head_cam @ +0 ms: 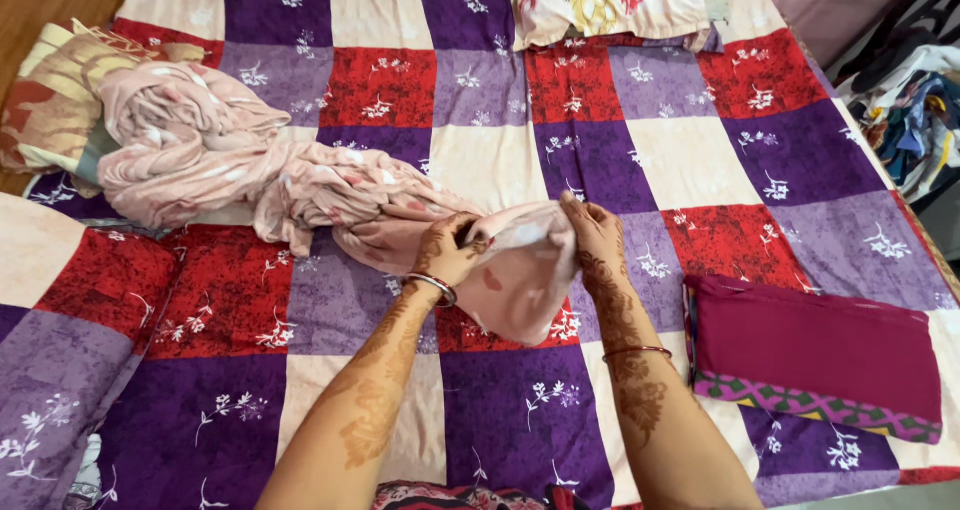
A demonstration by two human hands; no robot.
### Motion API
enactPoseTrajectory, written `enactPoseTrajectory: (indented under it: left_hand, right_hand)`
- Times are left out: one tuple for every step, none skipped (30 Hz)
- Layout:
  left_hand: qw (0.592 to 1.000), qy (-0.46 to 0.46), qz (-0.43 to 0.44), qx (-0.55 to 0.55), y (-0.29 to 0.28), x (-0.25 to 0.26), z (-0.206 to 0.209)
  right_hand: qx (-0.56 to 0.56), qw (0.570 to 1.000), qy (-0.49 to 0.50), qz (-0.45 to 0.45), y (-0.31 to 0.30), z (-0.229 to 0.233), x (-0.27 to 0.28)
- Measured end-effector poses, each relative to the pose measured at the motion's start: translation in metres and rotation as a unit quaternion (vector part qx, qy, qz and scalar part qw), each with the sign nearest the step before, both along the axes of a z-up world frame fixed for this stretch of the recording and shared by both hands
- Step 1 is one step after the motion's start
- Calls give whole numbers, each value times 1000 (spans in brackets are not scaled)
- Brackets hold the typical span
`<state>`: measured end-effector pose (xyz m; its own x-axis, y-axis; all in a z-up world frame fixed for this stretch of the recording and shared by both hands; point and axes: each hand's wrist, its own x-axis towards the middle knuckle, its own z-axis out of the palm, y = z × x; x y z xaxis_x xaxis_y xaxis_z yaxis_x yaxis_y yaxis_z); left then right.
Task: The person folds a light pink blanket with heart patterns on a bed with a checkered sheet. They smooth the blanket, fold it into a compact rectangle, and place it on the bed. The person then picks up a floral pillow, adjusts it, and places it on a nearby table.
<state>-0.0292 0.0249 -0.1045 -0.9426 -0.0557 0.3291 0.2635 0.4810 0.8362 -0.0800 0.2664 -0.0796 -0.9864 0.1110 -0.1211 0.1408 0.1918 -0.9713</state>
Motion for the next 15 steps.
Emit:
enactPoseTrajectory:
  left_hand:
    - [1000,-7,-4,-2,-2,-4,-3]
    - [1000,-14,-8,-5,-5,-8,-4]
    - [1000,-20,-13,-7,-6,-12,-5]
    - [998,-47,-5,-35,-4,-18,-5]
    - [995,-74,3,-64,1,-26,-5]
    - [991,-100,11,-91,5,-34,-7]
    - [991,-54,-15,-123,8,-41,-8]
    - [987,-7,-41,-154,13,-48,-9]
    - [980,40,-67,-185,16,-53,-8]
    - [984,6,-63,-167,20,-54,-6]
    - [987,-29,-59,-148,23,-52,-2]
    - [988,-63,-54,-129,25,-50,4]
    - [989,-49,-62,-123,24,-45,10]
    - [990,-36,-71,-117,23,-39,17]
    - [990,-23,-79,-111,23,-34,24]
  right_hand:
    - [63,997,-37,-2,2,2,0]
    - [125,989,-74,-4,1,5,1]
    - [156,985,31,70,1,12,6]
    - [185,963,133,145,-1,21,14]
    - [211,924,232,217,-3,33,23]
    - [209,916,214,268,-10,46,29]
    - [205,905,194,318,-18,57,35]
    - [201,891,174,368,-27,66,40]
    - [213,889,210,347,-35,70,44]
    - [225,885,245,325,-42,72,49]
    - [237,880,279,303,-44,71,52]
    - [245,885,277,283,-44,69,53]
    - [252,890,275,262,-42,65,52]
    - [258,895,272,241,-40,61,50]
    - [273,893,269,237,-36,57,47]
